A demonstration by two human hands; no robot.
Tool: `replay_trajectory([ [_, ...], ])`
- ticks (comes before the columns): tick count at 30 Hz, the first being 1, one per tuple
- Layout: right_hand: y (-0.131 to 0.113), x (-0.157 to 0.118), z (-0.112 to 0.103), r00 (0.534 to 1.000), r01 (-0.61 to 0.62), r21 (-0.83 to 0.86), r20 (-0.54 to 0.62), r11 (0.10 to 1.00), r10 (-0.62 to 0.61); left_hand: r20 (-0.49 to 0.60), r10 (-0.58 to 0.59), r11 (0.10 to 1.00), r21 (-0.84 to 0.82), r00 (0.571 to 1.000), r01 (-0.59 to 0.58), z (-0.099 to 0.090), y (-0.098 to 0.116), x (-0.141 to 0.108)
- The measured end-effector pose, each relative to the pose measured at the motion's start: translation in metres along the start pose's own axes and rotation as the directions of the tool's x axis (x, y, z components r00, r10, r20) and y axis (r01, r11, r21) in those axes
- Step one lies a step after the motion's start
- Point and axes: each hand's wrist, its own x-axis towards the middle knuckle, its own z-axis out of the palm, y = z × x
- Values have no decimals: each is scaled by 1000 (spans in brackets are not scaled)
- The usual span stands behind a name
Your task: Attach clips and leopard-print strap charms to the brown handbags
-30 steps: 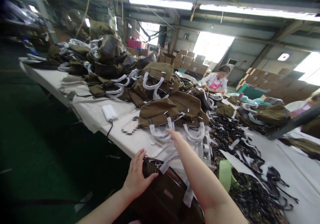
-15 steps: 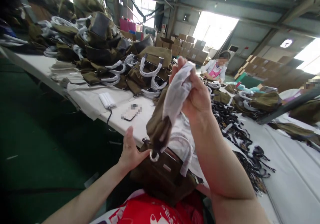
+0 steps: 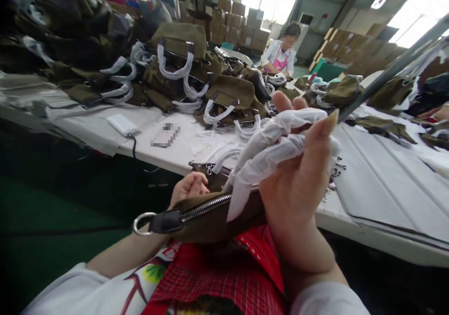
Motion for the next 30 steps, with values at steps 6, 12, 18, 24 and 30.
replay_trajectory([
  [6,30,-8,-32,940,-270,119,-183,955,289,201,-307,907,-233,930,350,-41,18,21],
  [12,118,1,-67,814,-370,237,-383,898,437,172,-67,993,104,983,49,-51,-19,-2],
  [18,136,0,-78,777,-417,297,-375,859,506,8,-117,915,390,993,105,-39,-50,-7],
  [24,133,-12,-90,661,-643,304,-243,703,710,-47,-176,833,526,983,174,-62,-67,21],
  [30,108,-68,-89,415,-896,186,34,403,909,-108,108,843,537,988,-34,-80,-50,49],
])
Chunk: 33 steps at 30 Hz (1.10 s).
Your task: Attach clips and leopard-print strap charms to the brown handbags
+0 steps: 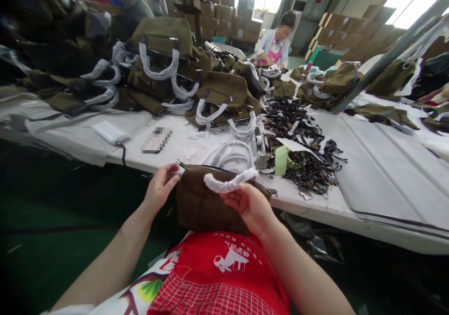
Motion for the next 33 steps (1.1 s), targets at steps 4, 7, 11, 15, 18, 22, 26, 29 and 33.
replay_trajectory([
  [4,23,-25,-4,984,-100,-267,114,958,135,81,213,926,300,974,-228,-2,49,38],
  [7,35,-28,-7,983,-100,-346,110,933,147,324,200,807,481,925,-343,18,81,64],
  [11,25,-37,-13,969,-15,-524,204,852,142,484,-42,719,622,874,-310,49,97,82],
  [15,-32,-61,-19,905,194,-789,374,583,205,611,-203,684,648,765,-335,58,92,80],
  [18,-79,-63,-16,903,429,-827,403,364,-149,655,-201,674,632,729,-382,56,92,71],
  [22,-96,-19,7,736,538,-835,395,120,-549,667,-196,661,631,719,-406,49,105,64],
  [26,-79,38,29,830,456,-890,432,-16,-353,742,-320,660,621,589,-424,34,113,70],
  [29,-76,59,34,906,341,-937,348,-73,-240,827,-328,717,533,456,-450,22,105,75],
  [33,-85,58,34,937,316,-939,287,-135,198,856,-280,806,456,435,-378,19,87,76],
])
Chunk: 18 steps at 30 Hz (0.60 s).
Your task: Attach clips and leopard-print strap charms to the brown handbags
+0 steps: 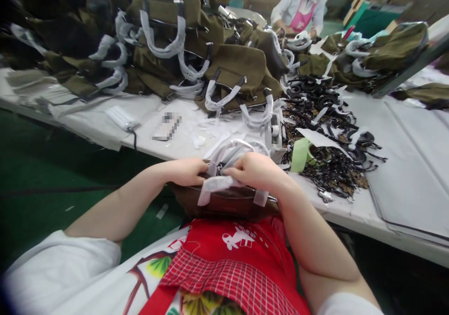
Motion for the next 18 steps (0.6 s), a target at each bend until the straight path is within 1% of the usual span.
replay_trajectory([
  [1,-2,-3,0,988,50,7,149,999,-50,-27,-20,999,-44,999,19,3,-2,2],
  [2,-4,-7,1,965,108,19,239,994,-109,-58,-44,994,-100,997,38,6,-4,5],
  [3,-7,-10,4,955,163,18,248,986,-162,-87,-67,985,-167,994,52,9,-6,7],
  [4,-11,-12,8,963,206,-5,178,978,-202,-111,-84,970,-236,990,56,12,-6,9],
  [5,-14,-15,14,971,233,-43,59,972,-230,-133,-90,953,-300,987,46,15,-7,11],
  [6,-18,-17,20,967,245,-78,-57,966,-250,-155,-84,934,-357,984,23,18,-7,12],
  [7,-22,-18,28,956,254,-98,-125,962,-265,-183,-73,914,-405,980,-8,20,-6,13],
  [8,-26,-20,37,952,269,-97,-124,958,-280,-216,-66,895,-445,974,-38,23,-5,13],
  [9,-29,-21,46,952,295,-73,-65,953,-300,-255,-70,876,-478,964,-63,25,-4,14],
  [10,-33,-21,56,945,328,-36,21,944,-327,-298,-88,858,-507,951,-80,27,-3,14],
  [11,-36,-22,66,928,361,4,102,933,-359,-340,-122,841,-534,932,-85,30,-2,16],
  [12,-40,-22,75,906,391,41,159,919,-393,-377,-165,825,-559,911,-82,32,-2,17],
  [13,-42,-22,84,885,419,73,188,905,-425,-410,-207,806,-586,888,-82,35,-1,19],
  [14,-43,-21,93,872,437,108,194,893,-450,-434,-240,780,-619,868,-94,38,-2,22],
  [16,-41,-18,105,868,425,229,173,876,-466,-457,-293,694,-706,840,-142,44,-3,26],
  [17,-38,-16,109,876,387,338,156,858,-456,-452,-318,637,-753,834,-165,47,-3,27],
  [18,-33,-14,113,897,321,476,126,819,-425,-438,-339,579,-795,833,-182,49,-4,27],
])
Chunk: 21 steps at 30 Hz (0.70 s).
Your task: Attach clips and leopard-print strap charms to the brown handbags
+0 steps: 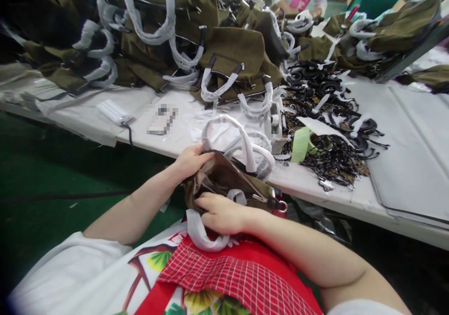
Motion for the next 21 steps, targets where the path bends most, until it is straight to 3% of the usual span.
replay_trajectory([
  [2,12,1,-2,979,-53,370,-163,927,121,1,-49,994,-101,999,49,1,-2,-3],
  [4,23,4,-5,877,-74,620,-332,781,346,29,-66,985,-157,997,69,1,-1,-8],
  [6,32,11,-8,769,-142,677,-384,722,511,58,-35,983,-178,998,44,2,2,-13],
  [7,35,14,-9,760,-201,658,-362,725,539,71,-10,984,-178,997,23,3,4,-15],
  [10,42,26,-10,822,-325,560,-230,762,520,98,50,988,-151,994,-35,5,7,-18],
  [12,43,30,-9,827,-359,513,-212,780,520,99,69,991,-121,993,-57,5,7,-18],
  [14,41,31,-7,815,-373,408,-286,833,505,99,88,995,-64,991,-82,3,7,-19],
  [17,32,26,-5,812,-380,13,-473,925,341,115,118,990,58,986,-125,-3,8,-20],
  [19,23,20,-6,824,-429,-265,-506,864,254,130,121,981,136,984,-139,-7,10,-21],
  [21,15,15,-10,842,-477,-420,-470,772,265,139,111,974,180,984,-135,-9,12,-21],
])
